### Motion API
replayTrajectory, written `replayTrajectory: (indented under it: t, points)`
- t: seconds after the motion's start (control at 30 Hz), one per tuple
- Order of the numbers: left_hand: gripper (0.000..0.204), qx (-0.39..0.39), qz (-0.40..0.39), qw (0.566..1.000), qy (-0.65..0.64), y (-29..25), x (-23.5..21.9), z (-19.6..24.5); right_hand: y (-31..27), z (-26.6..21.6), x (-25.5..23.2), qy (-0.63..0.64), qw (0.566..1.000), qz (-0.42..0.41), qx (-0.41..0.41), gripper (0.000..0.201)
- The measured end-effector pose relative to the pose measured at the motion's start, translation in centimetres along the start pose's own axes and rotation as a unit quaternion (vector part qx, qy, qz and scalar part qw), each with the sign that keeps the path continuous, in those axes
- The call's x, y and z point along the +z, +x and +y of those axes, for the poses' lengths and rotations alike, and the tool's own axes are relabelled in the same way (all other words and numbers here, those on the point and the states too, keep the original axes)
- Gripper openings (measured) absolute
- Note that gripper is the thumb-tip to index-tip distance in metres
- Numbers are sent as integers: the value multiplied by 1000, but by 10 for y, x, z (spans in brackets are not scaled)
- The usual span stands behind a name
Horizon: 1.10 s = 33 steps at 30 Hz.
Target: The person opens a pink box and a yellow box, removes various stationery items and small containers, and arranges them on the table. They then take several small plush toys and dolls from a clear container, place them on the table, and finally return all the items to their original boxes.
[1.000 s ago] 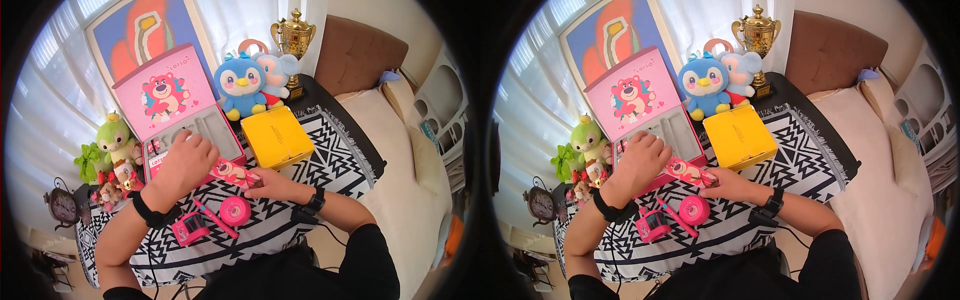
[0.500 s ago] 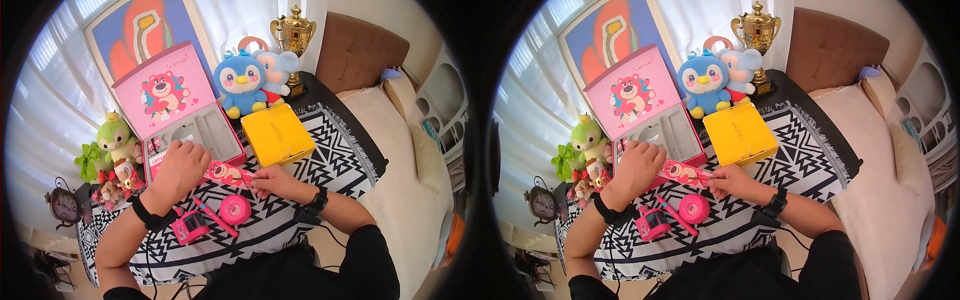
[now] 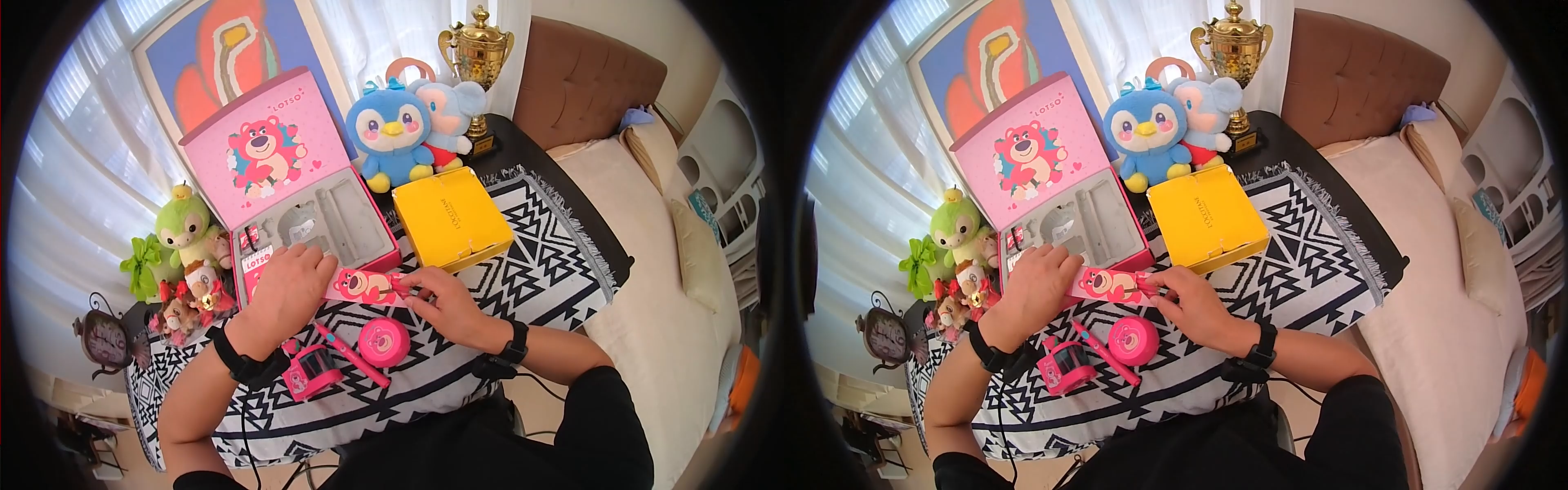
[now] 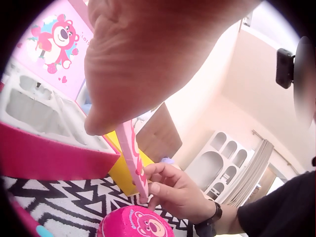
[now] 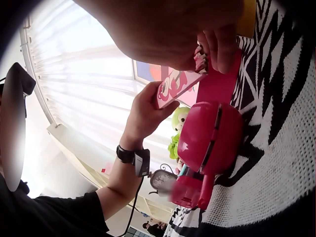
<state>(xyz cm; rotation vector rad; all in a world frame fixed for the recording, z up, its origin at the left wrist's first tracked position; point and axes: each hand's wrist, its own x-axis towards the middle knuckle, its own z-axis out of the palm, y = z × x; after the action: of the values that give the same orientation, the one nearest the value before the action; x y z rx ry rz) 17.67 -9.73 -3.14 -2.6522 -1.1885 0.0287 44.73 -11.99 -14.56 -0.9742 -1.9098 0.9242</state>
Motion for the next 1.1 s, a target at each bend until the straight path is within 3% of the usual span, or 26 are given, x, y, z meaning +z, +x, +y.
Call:
replayTrajectory:
  t: [0.07, 0.17, 0.23, 0.3, 0.37, 0.5, 0.6, 0.67, 0.73, 0.9, 1.1]
  points:
    - [47, -8, 5, 1000, -18, -2, 0, -1, 1, -2, 0, 41, 999, 20, 28, 29]
    - [30, -2, 26, 998, -62, -5, -1, -1, 3, -7, -1, 97, 992, -2, 78, 29]
    - [49, -3, 7, 997, -83, -8, 2, -3, 2, 0, -2, 75, 995, -21, 68, 28]
    - [48, 4, 17, 996, -83, -7, 7, -2, 2, 4, -1, 53, 996, -41, 58, 28]
    - [47, 9, 28, 996, -82, -7, 7, -1, 3, 5, 1, 197, 959, -59, 195, 30]
    - [44, 12, 19, 999, -34, -5, 2, 3, 3, 4, 3, 263, 932, -86, 234, 34]
    - [38, 26, 24, 999, 23, -8, -7, 12, 0, 1, 5, 301, 923, -41, 236, 37]
    - [36, 39, 30, 997, 66, -4, -12, 18, -2, 9, 9, 378, 884, -41, 272, 40]
    - [31, 59, 79, 992, 84, -3, -12, 23, -5, 10, 13, 390, 878, -41, 274, 41]
    - [31, 78, 65, 990, 94, 4, -4, 14, -6, 12, 11, 371, 865, -87, 326, 40]
    - [31, 58, 65, 993, 84, 3, -3, 13, 3, 12, -5, 326, 871, -171, 326, 20]
